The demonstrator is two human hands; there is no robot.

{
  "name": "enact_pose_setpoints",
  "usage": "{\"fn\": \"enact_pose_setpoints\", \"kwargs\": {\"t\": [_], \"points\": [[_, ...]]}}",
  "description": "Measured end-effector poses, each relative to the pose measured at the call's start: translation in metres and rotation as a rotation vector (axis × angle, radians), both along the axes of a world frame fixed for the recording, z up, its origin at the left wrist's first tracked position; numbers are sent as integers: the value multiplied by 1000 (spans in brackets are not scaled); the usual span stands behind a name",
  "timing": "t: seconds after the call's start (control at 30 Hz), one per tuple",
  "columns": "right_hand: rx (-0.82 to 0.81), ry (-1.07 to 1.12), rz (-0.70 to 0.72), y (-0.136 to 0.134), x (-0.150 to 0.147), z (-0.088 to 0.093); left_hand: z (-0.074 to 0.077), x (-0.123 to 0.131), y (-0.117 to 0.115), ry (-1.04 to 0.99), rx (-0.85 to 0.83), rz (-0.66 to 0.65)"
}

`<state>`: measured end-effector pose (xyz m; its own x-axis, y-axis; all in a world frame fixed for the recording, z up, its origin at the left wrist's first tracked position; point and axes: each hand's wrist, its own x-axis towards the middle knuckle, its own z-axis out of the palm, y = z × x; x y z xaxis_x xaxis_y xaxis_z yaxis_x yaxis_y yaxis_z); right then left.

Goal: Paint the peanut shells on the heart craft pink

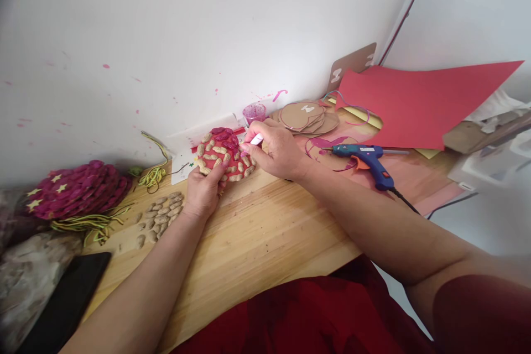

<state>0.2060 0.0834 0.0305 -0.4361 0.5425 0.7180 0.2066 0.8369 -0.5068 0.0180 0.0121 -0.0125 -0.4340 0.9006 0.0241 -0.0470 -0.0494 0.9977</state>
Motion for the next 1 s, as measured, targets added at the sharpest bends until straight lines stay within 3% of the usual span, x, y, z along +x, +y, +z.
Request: {"fn": "enact_pose_setpoints", "kwargs": {"t": [0.4,0.8,1.0], "points": [[42,-22,9,-5,-3,0,5,2,-1,-34,-19,-12],[120,-124,63,-8,-7,-3,1,1,-2,-90,39,-5],[68,-117,29,-6,-4,0,-1,0,0,-112,37,-19]]}}
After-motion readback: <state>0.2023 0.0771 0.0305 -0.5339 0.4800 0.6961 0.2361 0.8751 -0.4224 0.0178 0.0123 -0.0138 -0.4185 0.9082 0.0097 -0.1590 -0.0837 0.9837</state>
